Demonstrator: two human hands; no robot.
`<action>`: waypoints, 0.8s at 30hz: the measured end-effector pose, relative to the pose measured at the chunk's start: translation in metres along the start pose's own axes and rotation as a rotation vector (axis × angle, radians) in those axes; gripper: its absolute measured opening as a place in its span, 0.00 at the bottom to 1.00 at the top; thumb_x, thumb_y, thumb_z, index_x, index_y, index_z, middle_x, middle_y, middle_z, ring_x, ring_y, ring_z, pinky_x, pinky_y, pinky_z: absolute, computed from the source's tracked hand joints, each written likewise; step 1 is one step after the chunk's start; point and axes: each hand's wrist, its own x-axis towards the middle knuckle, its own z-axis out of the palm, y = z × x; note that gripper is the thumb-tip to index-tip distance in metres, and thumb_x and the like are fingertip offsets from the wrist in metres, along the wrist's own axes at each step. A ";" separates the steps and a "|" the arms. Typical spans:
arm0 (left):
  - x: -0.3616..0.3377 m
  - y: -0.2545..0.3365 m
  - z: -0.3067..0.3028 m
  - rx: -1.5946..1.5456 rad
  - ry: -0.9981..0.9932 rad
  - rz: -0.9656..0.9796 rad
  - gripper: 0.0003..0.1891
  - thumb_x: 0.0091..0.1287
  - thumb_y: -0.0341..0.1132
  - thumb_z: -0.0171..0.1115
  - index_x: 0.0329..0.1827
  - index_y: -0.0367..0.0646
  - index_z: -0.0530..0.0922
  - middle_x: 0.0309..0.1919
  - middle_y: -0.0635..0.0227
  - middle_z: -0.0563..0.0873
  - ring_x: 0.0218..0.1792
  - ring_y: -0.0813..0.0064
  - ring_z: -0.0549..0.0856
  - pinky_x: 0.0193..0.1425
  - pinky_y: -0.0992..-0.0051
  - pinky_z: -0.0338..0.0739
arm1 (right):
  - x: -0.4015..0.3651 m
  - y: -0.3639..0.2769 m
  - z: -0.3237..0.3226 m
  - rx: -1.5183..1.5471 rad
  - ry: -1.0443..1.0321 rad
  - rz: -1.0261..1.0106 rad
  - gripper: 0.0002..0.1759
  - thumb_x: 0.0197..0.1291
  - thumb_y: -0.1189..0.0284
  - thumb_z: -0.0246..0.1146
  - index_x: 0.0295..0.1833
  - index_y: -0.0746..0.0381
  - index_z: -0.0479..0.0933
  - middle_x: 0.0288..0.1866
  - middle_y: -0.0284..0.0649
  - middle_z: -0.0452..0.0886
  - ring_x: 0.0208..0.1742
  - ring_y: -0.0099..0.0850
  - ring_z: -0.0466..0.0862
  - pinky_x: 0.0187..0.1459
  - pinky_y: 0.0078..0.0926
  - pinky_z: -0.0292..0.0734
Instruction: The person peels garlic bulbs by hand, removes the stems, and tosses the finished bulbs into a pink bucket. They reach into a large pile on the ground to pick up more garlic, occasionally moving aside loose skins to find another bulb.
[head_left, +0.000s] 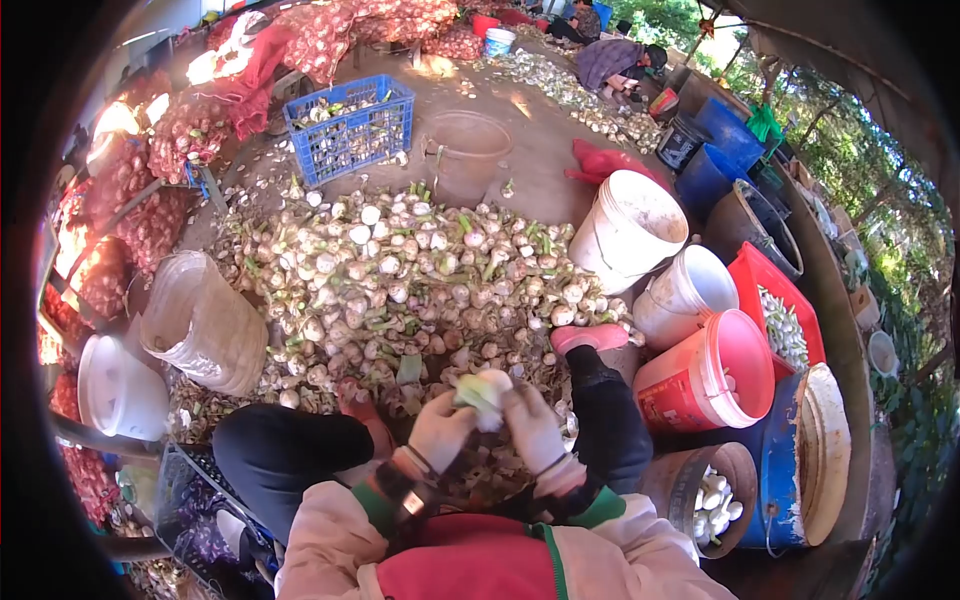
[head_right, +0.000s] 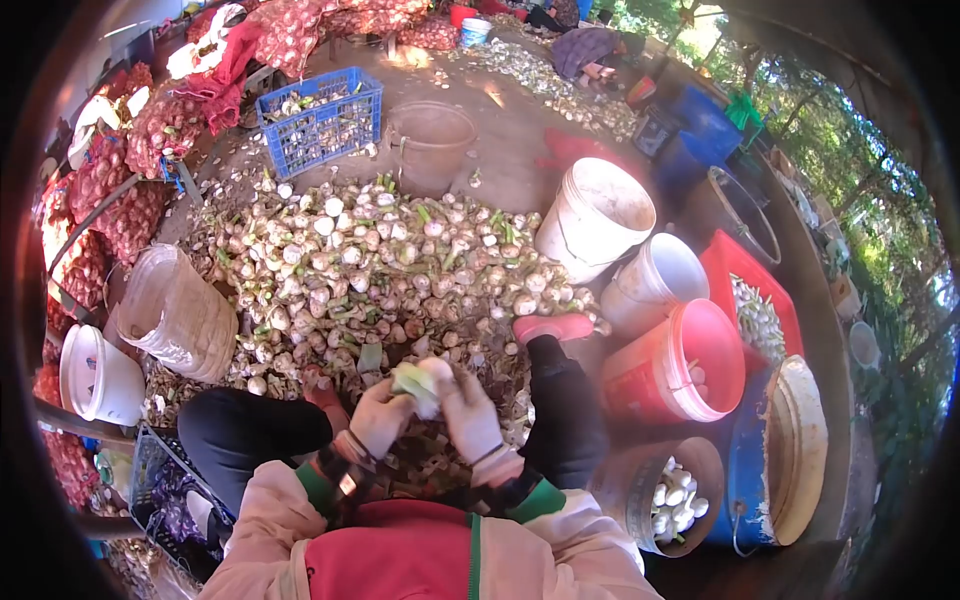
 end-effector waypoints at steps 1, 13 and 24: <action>0.001 0.001 -0.009 0.120 -0.001 -0.006 0.08 0.65 0.28 0.55 0.43 0.38 0.81 0.32 0.72 0.83 0.33 0.82 0.81 0.38 0.80 0.76 | -0.002 0.001 0.006 -0.125 -0.144 -0.048 0.29 0.66 0.63 0.63 0.67 0.66 0.67 0.53 0.43 0.81 0.53 0.27 0.80 0.53 0.22 0.76; -0.001 0.000 -0.053 -0.711 0.252 0.109 0.14 0.68 0.38 0.52 0.51 0.40 0.75 0.34 0.64 0.83 0.22 0.78 0.74 0.26 0.78 0.68 | 0.013 0.010 0.024 -0.167 -0.099 -0.110 0.15 0.72 0.67 0.52 0.55 0.62 0.77 0.40 0.36 0.80 0.46 0.26 0.79 0.43 0.26 0.77; -0.018 0.009 -0.034 0.703 -0.618 0.028 0.09 0.55 0.31 0.58 0.34 0.34 0.80 0.27 0.59 0.83 0.30 0.68 0.82 0.40 0.70 0.77 | 0.039 0.081 0.000 -3.180 2.174 -2.284 0.24 0.72 0.53 0.50 0.59 0.61 0.73 0.53 0.44 0.81 0.61 0.38 0.77 0.70 0.40 0.63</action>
